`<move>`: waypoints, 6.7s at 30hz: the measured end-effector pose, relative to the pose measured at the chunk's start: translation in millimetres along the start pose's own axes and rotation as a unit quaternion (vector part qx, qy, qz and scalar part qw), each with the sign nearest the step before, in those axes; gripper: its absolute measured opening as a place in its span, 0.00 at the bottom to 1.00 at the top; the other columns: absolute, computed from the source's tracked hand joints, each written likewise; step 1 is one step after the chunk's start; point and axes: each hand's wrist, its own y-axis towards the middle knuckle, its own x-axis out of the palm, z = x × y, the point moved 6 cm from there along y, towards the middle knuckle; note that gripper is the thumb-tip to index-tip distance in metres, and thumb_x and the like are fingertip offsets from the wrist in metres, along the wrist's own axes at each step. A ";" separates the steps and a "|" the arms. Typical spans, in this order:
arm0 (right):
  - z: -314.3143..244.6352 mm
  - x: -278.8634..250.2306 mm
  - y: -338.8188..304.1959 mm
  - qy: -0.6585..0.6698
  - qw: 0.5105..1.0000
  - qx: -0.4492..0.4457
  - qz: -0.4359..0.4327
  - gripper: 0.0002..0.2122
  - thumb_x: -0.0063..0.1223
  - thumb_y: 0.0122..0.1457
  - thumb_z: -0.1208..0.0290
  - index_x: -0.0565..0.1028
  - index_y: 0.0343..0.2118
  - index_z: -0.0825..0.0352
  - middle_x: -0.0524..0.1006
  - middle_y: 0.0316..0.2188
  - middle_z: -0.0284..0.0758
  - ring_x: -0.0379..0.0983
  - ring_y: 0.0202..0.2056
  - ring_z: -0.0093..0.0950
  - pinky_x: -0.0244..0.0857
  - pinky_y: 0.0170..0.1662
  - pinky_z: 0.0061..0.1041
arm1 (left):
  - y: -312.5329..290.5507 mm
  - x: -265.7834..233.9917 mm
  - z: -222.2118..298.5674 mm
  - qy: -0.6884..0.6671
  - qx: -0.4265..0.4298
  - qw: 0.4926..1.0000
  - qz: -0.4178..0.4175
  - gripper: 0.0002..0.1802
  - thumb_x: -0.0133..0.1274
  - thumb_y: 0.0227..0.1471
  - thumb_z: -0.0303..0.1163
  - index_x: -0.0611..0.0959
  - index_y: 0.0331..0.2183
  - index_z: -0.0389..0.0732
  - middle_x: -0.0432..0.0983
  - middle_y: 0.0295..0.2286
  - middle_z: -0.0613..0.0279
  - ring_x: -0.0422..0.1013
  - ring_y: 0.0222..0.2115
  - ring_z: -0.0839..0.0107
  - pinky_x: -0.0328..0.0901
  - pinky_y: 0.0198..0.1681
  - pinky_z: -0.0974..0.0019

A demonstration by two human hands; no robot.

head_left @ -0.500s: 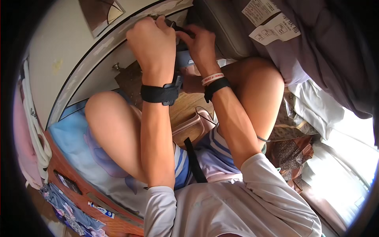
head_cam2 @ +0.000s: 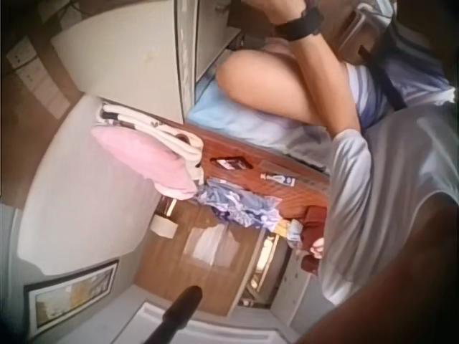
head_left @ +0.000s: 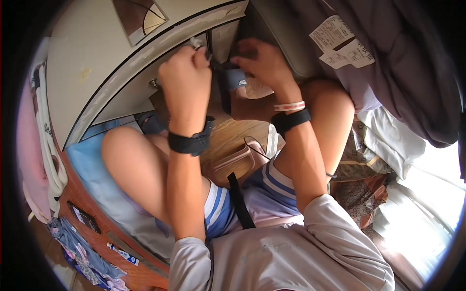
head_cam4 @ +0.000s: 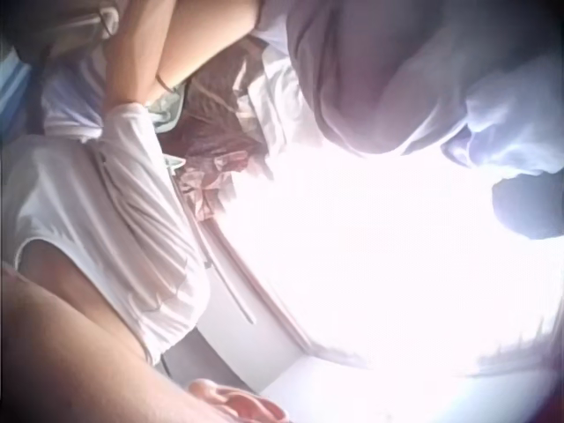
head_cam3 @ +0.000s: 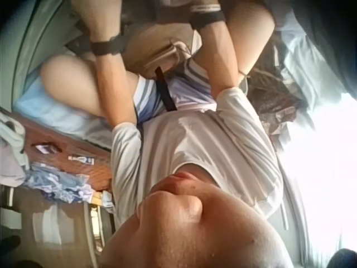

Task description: Applying an adhesive strip to the edge of a wooden drawer using a knife to trim it.

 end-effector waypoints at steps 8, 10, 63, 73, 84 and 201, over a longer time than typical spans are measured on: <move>-97.1 0.0 -20.8 0.196 0.974 -0.115 -0.005 0.19 0.71 0.54 0.66 0.81 0.48 0.65 0.81 0.34 0.31 0.76 0.32 0.17 0.67 0.33 0.19 | -21.8 -40.2 -3.2 -0.086 -0.061 0.991 -0.077 0.09 0.55 0.60 0.26 0.83 0.32 0.30 0.83 0.22 0.50 0.82 0.22 0.66 0.73 0.27 0.66; -107.1 8.1 -21.4 0.189 0.967 -0.169 -0.027 0.16 0.72 0.54 0.67 0.83 0.44 0.64 0.80 0.33 0.29 0.74 0.32 0.16 0.65 0.34 0.19 | -27.6 -38.4 2.9 -0.084 -0.014 0.991 -0.106 0.09 0.56 0.60 0.27 0.83 0.32 0.29 0.82 0.22 0.51 0.81 0.22 0.68 0.73 0.28 0.67; -33.0 -221.8 -299.3 -0.006 0.984 0.168 0.066 0.10 0.54 0.66 0.66 0.76 0.34 0.68 0.71 0.23 0.26 0.66 0.24 0.15 0.60 0.29 0.17 | -68.6 -137.6 -8.0 0.007 0.021 0.999 0.032 0.11 0.61 0.52 0.32 0.83 0.26 0.33 0.78 0.24 0.41 0.76 0.28 0.41 0.71 0.34 0.46; 127.5 -222.2 -459.6 -0.157 0.898 0.339 0.232 0.09 0.58 0.58 0.69 0.81 0.34 0.70 0.78 0.20 0.35 0.73 0.21 0.22 0.68 0.27 0.29 | -59.9 -136.7 -80.7 -0.017 -0.116 0.982 -0.149 0.24 0.56 0.63 0.51 0.84 0.38 0.36 0.83 0.31 0.60 0.76 0.28 0.76 0.70 0.32 0.72; 386.9 -42.6 -631.2 -0.308 0.718 0.622 -0.045 0.15 0.52 0.57 0.69 0.83 0.42 0.70 0.83 0.45 0.47 0.82 0.47 0.40 0.76 0.48 0.35 | -43.2 -86.3 -95.2 0.013 -0.113 0.960 -0.256 0.22 0.55 0.64 0.47 0.84 0.38 0.35 0.83 0.33 0.59 0.78 0.32 0.75 0.71 0.33 0.72; -119.3 29.9 -16.9 0.471 0.878 0.079 -0.007 0.20 0.41 0.74 0.67 0.67 0.63 0.72 0.71 0.63 0.39 0.72 0.41 0.17 0.66 0.43 0.17 | -57.7 -119.1 -31.3 0.053 -0.029 0.998 0.027 0.09 0.60 0.50 0.28 0.83 0.21 0.35 0.78 0.21 0.43 0.79 0.25 0.46 0.73 0.30 0.52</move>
